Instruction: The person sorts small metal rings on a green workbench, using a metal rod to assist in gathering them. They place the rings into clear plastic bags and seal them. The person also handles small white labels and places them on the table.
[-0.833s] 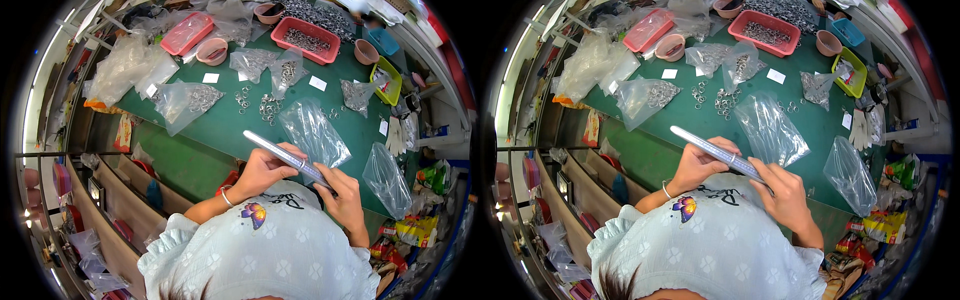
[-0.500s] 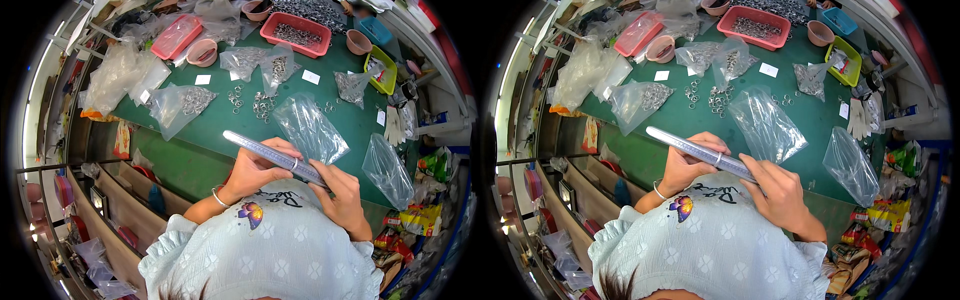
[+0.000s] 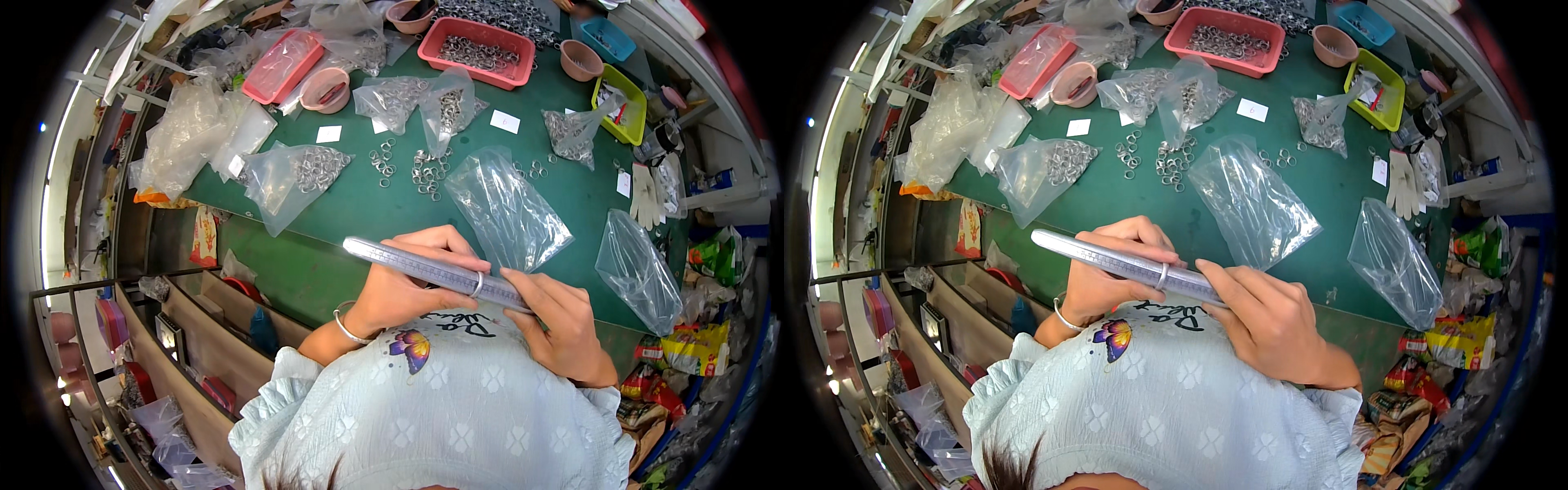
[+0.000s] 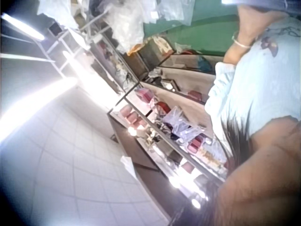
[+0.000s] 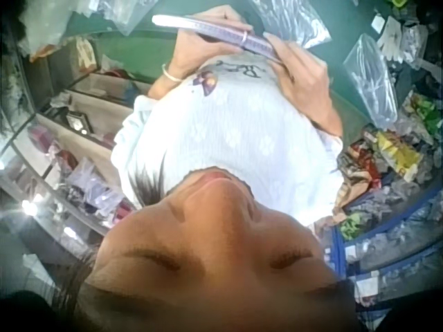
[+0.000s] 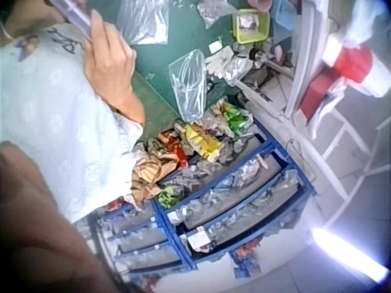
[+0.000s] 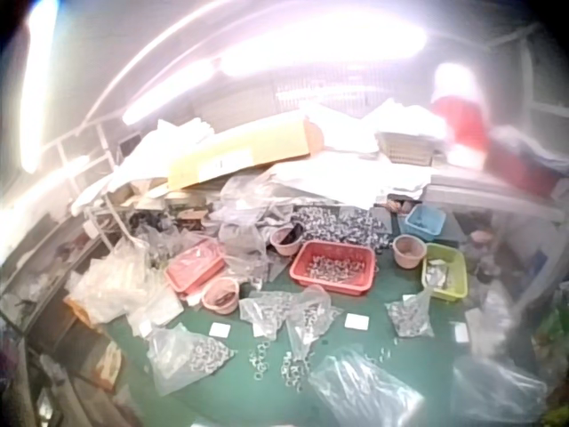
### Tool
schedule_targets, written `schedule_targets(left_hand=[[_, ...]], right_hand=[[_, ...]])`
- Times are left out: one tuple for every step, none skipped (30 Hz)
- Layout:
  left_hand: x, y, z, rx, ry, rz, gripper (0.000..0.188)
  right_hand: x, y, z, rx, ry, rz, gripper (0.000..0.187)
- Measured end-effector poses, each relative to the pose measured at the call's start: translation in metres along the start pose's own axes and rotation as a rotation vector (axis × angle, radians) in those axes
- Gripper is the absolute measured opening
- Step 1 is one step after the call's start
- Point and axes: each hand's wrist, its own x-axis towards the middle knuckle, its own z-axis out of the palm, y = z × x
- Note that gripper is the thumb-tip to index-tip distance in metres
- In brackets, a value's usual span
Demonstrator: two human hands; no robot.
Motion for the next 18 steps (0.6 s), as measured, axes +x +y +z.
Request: schedule_targets(left_hand=[[0.0,0.0,0.0,0.022,-0.007,0.014,0.037],[0.0,0.001,0.0,0.034,-0.008,0.024,0.037],[-0.001,0.001,0.0,0.045,-0.008,0.034,0.037],[-0.002,0.002,0.0,0.056,-0.009,0.045,0.037],[-0.002,0.002,0.0,0.055,-0.012,0.05,0.037],[-0.002,0.002,0.0,0.053,-0.016,0.056,0.038],[-0.002,0.003,0.001,0.052,-0.019,0.061,0.038],[-0.002,0.006,0.002,0.037,-0.006,0.033,0.039],[-0.001,0.009,0.003,0.022,0.008,0.006,0.04],[-0.001,0.01,0.004,0.006,0.021,-0.022,0.041],[-0.002,0.011,0.003,0.058,0.011,0.007,0.041],[-0.003,0.011,0.001,0.11,0.0,0.036,0.042],[-0.003,0.011,0.0,0.161,-0.01,0.065,0.043],[-0.003,0.012,0.001,0.161,-0.001,0.071,0.042],[-0.003,0.013,0.001,0.162,0.008,0.078,0.042],[-0.002,0.014,0.002,0.162,0.016,0.085,0.042],[-0.002,0.014,0.002,0.156,0.016,0.08,0.041],[-0.002,0.013,0.003,0.149,0.016,0.076,0.041]], right_hand=[[0.0,0.001,-0.001,0.036,-0.019,0.008,0.045],[0.0,0.002,-0.002,0.073,-0.038,0.016,0.045],[-0.001,0.003,-0.002,0.11,-0.057,0.024,0.045],[0.0,0.004,-0.003,0.156,-0.072,0.028,0.045],[0.0,0.005,-0.003,0.201,-0.087,0.034,0.045],[0.001,0.006,-0.003,0.246,-0.101,0.039,0.045],[0.0,0.005,-0.002,0.222,-0.083,0.042,0.045],[-0.001,0.003,0.0,0.197,-0.065,0.046,0.045],[-0.001,0.003,0.002,0.173,-0.048,0.05,0.046],[-0.002,0.003,0.003,0.127,-0.024,0.013,0.046],[-0.002,0.005,0.005,0.082,-0.001,-0.025,0.046],[-0.002,0.006,0.006,0.036,0.022,-0.063,0.047],[-0.001,0.007,0.006,0.014,0.038,-0.084,0.047],[0.001,0.008,0.007,-0.008,0.053,-0.105,0.048],[0.002,0.009,0.007,-0.03,0.067,-0.127,0.048],[0.002,0.009,0.008,-0.031,0.075,-0.131,0.049],[0.002,0.01,0.009,-0.032,0.083,-0.136,0.049],[0.002,0.01,0.01,-0.033,0.09,-0.141,0.049]])
